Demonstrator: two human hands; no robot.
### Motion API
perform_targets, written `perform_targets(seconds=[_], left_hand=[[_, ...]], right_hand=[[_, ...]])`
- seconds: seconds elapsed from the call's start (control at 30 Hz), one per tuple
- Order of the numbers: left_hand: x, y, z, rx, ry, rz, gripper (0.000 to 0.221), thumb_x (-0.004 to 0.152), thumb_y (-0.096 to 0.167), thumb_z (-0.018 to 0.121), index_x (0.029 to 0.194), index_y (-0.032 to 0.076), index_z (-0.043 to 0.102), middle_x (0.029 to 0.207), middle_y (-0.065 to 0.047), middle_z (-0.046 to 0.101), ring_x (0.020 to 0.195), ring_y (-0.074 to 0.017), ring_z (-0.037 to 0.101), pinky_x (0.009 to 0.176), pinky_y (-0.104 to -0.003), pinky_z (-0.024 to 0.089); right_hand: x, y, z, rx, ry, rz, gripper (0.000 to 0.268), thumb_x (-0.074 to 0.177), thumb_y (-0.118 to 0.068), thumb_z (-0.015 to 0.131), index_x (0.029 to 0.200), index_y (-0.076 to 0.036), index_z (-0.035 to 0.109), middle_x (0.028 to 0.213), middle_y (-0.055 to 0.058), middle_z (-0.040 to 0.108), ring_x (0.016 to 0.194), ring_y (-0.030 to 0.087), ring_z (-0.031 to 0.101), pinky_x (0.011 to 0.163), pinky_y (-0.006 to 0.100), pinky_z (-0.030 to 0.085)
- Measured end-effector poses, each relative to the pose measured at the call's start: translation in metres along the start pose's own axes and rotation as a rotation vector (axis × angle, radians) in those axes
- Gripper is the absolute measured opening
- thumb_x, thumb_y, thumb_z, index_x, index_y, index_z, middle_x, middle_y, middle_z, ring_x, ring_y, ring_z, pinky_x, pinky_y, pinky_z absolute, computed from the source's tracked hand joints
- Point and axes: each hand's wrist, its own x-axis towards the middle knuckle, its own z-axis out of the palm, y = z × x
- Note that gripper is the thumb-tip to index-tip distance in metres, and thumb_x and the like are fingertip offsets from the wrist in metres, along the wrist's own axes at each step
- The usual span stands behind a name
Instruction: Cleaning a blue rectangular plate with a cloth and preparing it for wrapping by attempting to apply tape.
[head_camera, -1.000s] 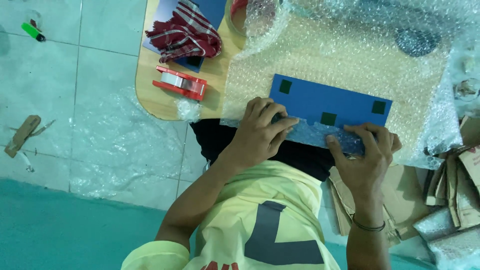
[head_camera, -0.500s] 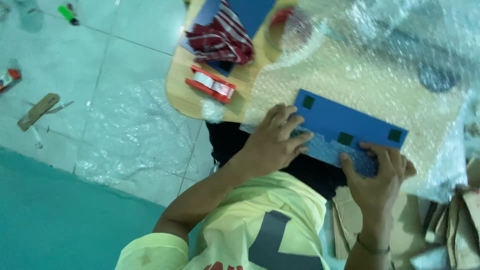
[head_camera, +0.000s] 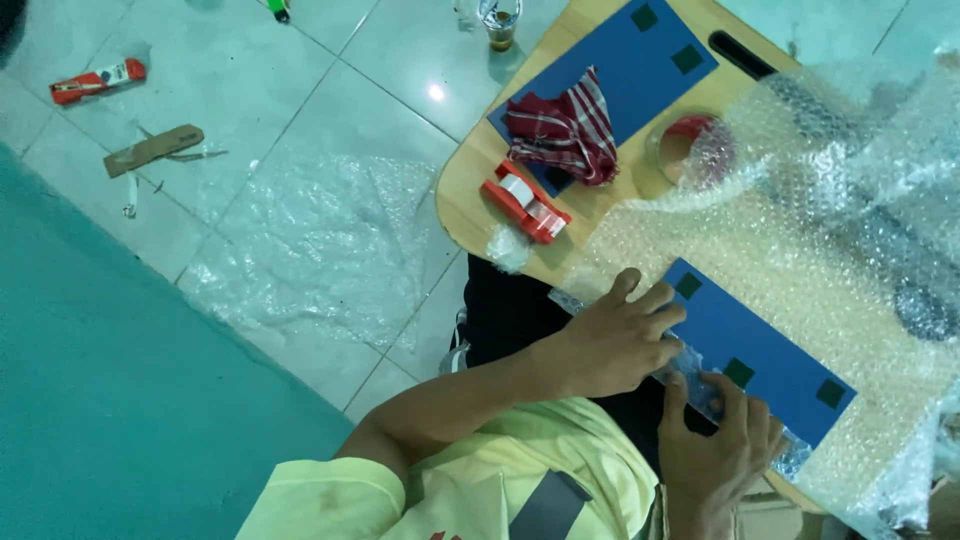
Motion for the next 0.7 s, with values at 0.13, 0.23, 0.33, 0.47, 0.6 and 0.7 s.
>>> perform_targets(seconds=[0.13, 0.23, 0.33, 0.47, 0.6, 0.7], left_hand=[[-0.007, -0.008, -0.022, -0.108, 0.011, 0.039, 0.031, 0.092, 0.037, 0.068, 0.114, 0.017, 0.076, 0.145, -0.007, 0.057, 0.134, -0.0312, 0.042, 0.113, -0.062, 0.031], [-0.028, -0.028, -0.074, -0.534, 0.223, 0.02, 0.024, 0.094, 0.031, 0.075, 0.114, 0.017, 0.076, 0.145, -0.001, 0.061, 0.137, -0.0233, 0.055, 0.122, -0.05, 0.032], [-0.052, -0.074, -0.11, -0.464, 0.395, -0.118, 0.035, 0.093, 0.008, 0.08, 0.125, 0.018, 0.07, 0.147, -0.007, 0.058, 0.132, -0.0256, 0.059, 0.121, -0.048, 0.039], [-0.069, -0.134, -0.125, 0.031, 0.196, -0.326, 0.068, 0.079, 0.043, 0.082, 0.137, 0.018, 0.059, 0.137, -0.003, 0.059, 0.13, -0.0271, 0.046, 0.11, -0.049, 0.025], [-0.073, -0.149, -0.119, -0.106, 0.112, -0.354, 0.062, 0.075, 0.022, 0.085, 0.132, 0.015, 0.061, 0.133, -0.004, 0.061, 0.125, -0.0317, 0.039, 0.106, -0.048, 0.025], [-0.071, -0.142, -0.117, -0.263, 0.274, -0.352, 0.062, 0.07, 0.009, 0.087, 0.124, 0.01, 0.058, 0.127, -0.003, 0.06, 0.127, -0.0301, 0.038, 0.109, -0.043, 0.031]], right_hand=[[0.006, 0.002, 0.001, 0.03, -0.008, 0.015, 0.032, 0.09, -0.032, 0.091, 0.106, -0.007, 0.077, 0.085, 0.004, 0.062, 0.086, 0.021, 0.052, 0.094, 0.038, 0.038], [0.009, -0.002, -0.001, 0.068, -0.077, 0.075, 0.037, 0.091, -0.036, 0.089, 0.108, -0.007, 0.074, 0.085, 0.006, 0.059, 0.087, 0.022, 0.049, 0.092, 0.04, 0.034], [0.01, -0.007, -0.004, 0.078, -0.033, 0.085, 0.037, 0.093, -0.041, 0.087, 0.103, -0.008, 0.074, 0.085, 0.005, 0.059, 0.087, 0.022, 0.049, 0.094, 0.04, 0.033], [0.017, -0.019, -0.017, 0.105, -0.06, 0.108, 0.035, 0.091, -0.036, 0.087, 0.102, -0.005, 0.074, 0.084, 0.006, 0.058, 0.085, 0.023, 0.049, 0.094, 0.04, 0.033], [0.019, -0.022, -0.023, 0.13, -0.079, 0.144, 0.036, 0.086, -0.034, 0.088, 0.103, -0.005, 0.075, 0.083, 0.006, 0.06, 0.082, 0.023, 0.05, 0.092, 0.039, 0.036], [0.024, -0.023, -0.026, 0.134, -0.085, 0.112, 0.037, 0.085, -0.035, 0.088, 0.102, -0.004, 0.076, 0.084, 0.007, 0.06, 0.082, 0.023, 0.053, 0.092, 0.039, 0.037]])
